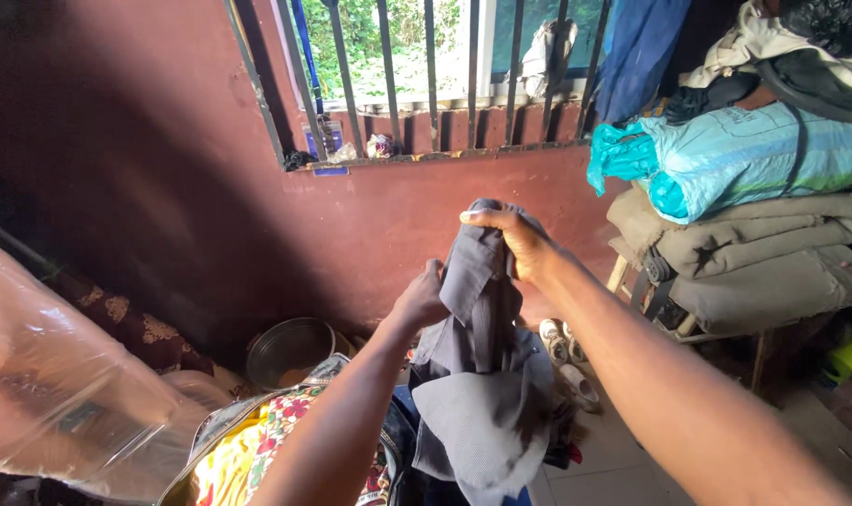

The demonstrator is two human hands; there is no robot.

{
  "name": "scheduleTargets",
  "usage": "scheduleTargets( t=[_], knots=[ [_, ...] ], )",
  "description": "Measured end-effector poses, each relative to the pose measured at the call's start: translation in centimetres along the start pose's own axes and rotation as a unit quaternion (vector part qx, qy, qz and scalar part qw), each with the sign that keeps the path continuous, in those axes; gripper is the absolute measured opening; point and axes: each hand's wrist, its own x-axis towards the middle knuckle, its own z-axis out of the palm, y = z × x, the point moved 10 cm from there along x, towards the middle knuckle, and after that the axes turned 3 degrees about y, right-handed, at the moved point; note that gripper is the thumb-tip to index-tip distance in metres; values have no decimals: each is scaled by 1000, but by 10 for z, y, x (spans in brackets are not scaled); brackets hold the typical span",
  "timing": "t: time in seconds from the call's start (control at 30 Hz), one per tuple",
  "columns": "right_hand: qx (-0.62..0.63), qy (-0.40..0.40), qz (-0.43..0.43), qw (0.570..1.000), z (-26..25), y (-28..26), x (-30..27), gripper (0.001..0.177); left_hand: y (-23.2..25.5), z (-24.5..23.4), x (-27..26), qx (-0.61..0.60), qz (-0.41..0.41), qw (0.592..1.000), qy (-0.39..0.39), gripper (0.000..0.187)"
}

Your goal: Packing clothes into a bag.

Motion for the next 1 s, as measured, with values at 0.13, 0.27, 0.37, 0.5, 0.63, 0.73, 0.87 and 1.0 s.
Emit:
scheduleTargets(
  t=[0.13,0.27,0.37,0.5,0.63,0.73,0.87,1.0],
  knots=[
    [-2,-38,-26,999,-14,-30,5,16,-9,-45,19,30,-77,991,103,40],
    [-20,113,-3,993,-67,-36,-1,13,-3,-60,29,-333,-139,932,42,25],
    [30,84,12,996,-63,-24,7,15,66,-45,21,-251,0,966,-54,34],
    [33,-71,4,997,-14,-25,0,28,119,-28,-8,-76,248,965,44,59],
    [32,-18,26,999,-38,-28,-4,27,74,-36,7,-88,147,979,110,40],
    [23,23,44,999,-74,-19,14,28,53,-46,12,-131,83,984,89,28],
    [48,105,5,993,-99,-28,15,18,27,-35,20,-206,29,978,9,30],
    [-18,171,26,985,-104,-26,2,21,35,-39,6,-282,7,956,-85,28]
  ],
)
